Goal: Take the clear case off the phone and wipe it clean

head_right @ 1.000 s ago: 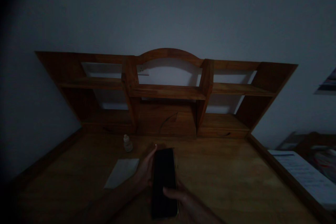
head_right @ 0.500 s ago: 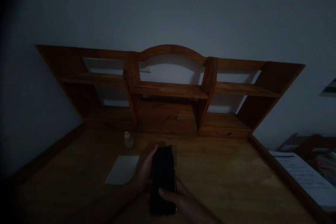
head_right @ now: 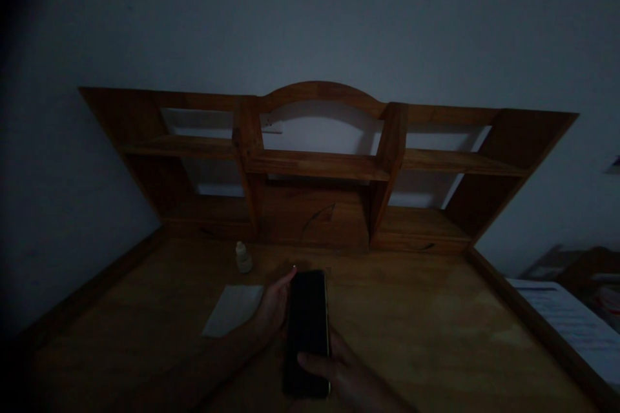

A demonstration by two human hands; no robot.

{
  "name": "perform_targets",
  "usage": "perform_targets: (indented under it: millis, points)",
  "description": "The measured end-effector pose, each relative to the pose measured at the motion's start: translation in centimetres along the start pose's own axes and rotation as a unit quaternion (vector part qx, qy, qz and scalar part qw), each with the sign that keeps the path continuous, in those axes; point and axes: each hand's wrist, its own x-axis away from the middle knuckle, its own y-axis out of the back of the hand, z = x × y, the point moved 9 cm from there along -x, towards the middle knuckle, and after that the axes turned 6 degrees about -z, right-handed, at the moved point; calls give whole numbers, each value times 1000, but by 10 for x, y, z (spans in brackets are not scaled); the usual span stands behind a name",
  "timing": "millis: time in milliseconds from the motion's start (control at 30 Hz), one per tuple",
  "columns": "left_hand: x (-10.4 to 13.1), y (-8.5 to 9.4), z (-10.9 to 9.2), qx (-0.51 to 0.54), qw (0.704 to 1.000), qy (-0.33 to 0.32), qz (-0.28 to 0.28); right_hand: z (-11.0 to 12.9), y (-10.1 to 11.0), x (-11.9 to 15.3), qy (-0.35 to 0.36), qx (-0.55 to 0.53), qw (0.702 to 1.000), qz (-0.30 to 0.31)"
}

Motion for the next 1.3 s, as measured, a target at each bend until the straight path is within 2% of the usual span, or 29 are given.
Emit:
perform_targets:
  millis: [100, 200, 467, 633, 867, 1067, 1200, 1300]
  points:
    - [3, -1, 0, 25, 999, 27, -5, 1, 0, 0, 2, -2, 1000, 10]
    - [5, -5, 1, 53, 997, 53, 15, 4, -1, 0, 2, 7, 1000, 25]
    - [3, -4, 1, 93, 992, 74, 33, 19, -3, -1, 23, 27, 998, 52]
    - [-1, -3, 2, 96, 990, 83, 63, 11, 4, -8, 15, 38, 996, 81]
    - [3, -7, -2, 90, 989, 87, 77, 10, 8, -8, 24, 47, 996, 72]
    - [5, -8, -3, 84, 991, 82, 60, 16, 4, -6, 28, 37, 996, 73]
    - [4, -16, -12, 27, 995, 52, 86, 18, 1, -9, 36, 23, 996, 81]
    - [8, -23, -27, -127, 988, 22, 89, 17, -1, -8, 36, 18, 996, 82]
